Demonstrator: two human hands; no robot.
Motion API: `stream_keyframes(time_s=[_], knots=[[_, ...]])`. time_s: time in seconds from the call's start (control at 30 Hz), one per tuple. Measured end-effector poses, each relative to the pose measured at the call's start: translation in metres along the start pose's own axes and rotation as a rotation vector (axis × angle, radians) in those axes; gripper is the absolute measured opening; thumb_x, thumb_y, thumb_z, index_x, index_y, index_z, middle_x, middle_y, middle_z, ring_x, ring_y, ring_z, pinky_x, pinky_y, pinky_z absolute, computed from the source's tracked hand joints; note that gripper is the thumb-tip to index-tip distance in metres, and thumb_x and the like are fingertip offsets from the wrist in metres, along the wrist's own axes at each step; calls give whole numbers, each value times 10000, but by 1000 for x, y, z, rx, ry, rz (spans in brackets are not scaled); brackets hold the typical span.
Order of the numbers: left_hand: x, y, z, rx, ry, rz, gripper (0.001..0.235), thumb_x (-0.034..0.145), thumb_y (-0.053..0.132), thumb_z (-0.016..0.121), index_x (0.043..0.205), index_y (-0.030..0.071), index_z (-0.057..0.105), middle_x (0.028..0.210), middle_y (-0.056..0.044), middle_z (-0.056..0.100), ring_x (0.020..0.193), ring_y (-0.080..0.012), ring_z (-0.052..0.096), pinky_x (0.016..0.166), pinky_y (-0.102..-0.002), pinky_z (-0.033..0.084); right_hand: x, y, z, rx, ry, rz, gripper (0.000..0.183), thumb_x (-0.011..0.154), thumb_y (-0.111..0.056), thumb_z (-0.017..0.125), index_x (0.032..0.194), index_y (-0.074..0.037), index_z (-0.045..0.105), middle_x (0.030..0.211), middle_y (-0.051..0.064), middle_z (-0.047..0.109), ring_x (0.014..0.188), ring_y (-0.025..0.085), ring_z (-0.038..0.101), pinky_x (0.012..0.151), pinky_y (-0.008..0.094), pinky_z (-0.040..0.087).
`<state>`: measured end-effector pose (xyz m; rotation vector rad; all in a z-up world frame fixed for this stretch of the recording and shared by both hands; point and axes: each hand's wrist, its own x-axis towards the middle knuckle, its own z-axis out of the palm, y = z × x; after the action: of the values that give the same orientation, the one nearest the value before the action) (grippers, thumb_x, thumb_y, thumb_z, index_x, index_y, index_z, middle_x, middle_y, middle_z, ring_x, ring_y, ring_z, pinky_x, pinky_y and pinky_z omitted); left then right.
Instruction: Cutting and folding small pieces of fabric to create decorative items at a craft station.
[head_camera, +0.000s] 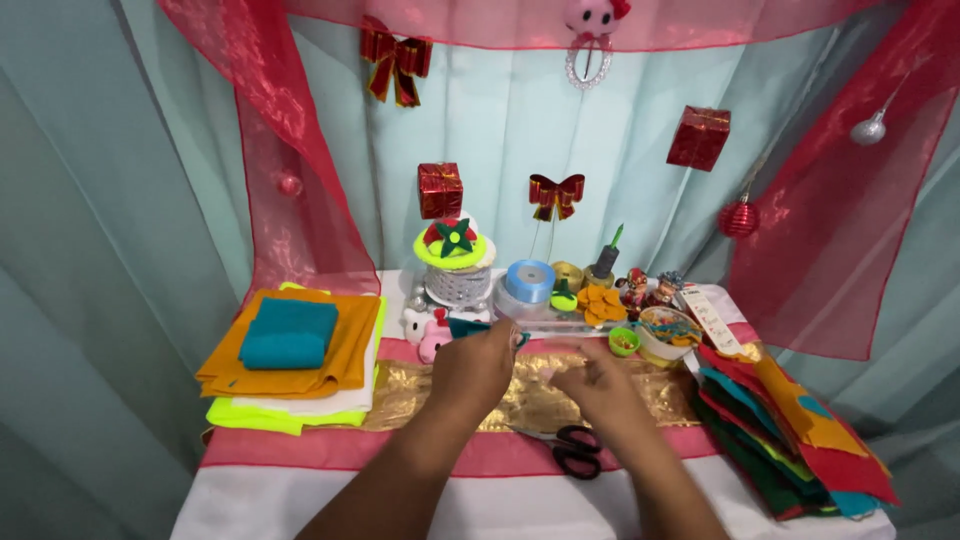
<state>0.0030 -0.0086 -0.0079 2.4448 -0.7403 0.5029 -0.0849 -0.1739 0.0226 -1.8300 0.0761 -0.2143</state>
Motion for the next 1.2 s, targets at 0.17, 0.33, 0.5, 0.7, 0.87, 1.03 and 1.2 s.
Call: stream_keyframes(time_s=[0.17,0.33,0.5,0.7,0.87,1.03,1.2], knots=[[3,5,4,-21,-169,-147,165,1028,282,476,1051,216,626,728,-116,692,683,-393,664,566,-514,464,-5,61,27,-221,-112,113,458,868,-476,648,1212,-196,762,1249,-10,799,1187,83,693,1052,251,466],[0,-5,26,106,178,98,133,962,190,575,977,181,707,578,-42,664,478,-331,631,395,-495,436,-6,74,35,124,-153,120,435,884,-202,743,1305,-94,756,1084,3,808,810,46,645,743,167,484],[1,-8,27,79,227,137,129,974,182,560,978,159,687,568,-44,637,444,-319,584,363,-480,391,-11,81,36,143,-187,61,142,931,-166,716,926,-52,801,920,24,810,908,92,689,878,233,490],[0,-7,23,92,217,129,174,1005,201,529,941,153,683,551,-51,630,417,-317,577,355,-474,381,-34,68,43,6,-203,-26,224,965,-260,696,818,-95,730,788,-20,685,805,75,606,787,244,451],[4,-1,17,52,158,117,218,1019,191,513,1045,136,722,550,-25,641,417,-238,574,381,-425,412,-28,43,37,157,53,15,81,936,-146,771,883,-85,768,518,-9,344,477,94,305,481,271,212],[-1,-3,25,58,356,253,144,980,200,609,1065,158,718,581,-42,643,482,-253,620,375,-433,424,-1,29,31,351,120,282,489,873,-152,739,1360,-173,696,531,18,383,397,106,330,372,281,239],[1,-3,12,36,407,261,137,993,200,614,1076,153,712,586,-25,633,479,-216,594,405,-399,424,-5,33,44,329,-38,386,370,915,-247,694,1266,-144,741,683,123,618,486,147,490,365,249,200]])
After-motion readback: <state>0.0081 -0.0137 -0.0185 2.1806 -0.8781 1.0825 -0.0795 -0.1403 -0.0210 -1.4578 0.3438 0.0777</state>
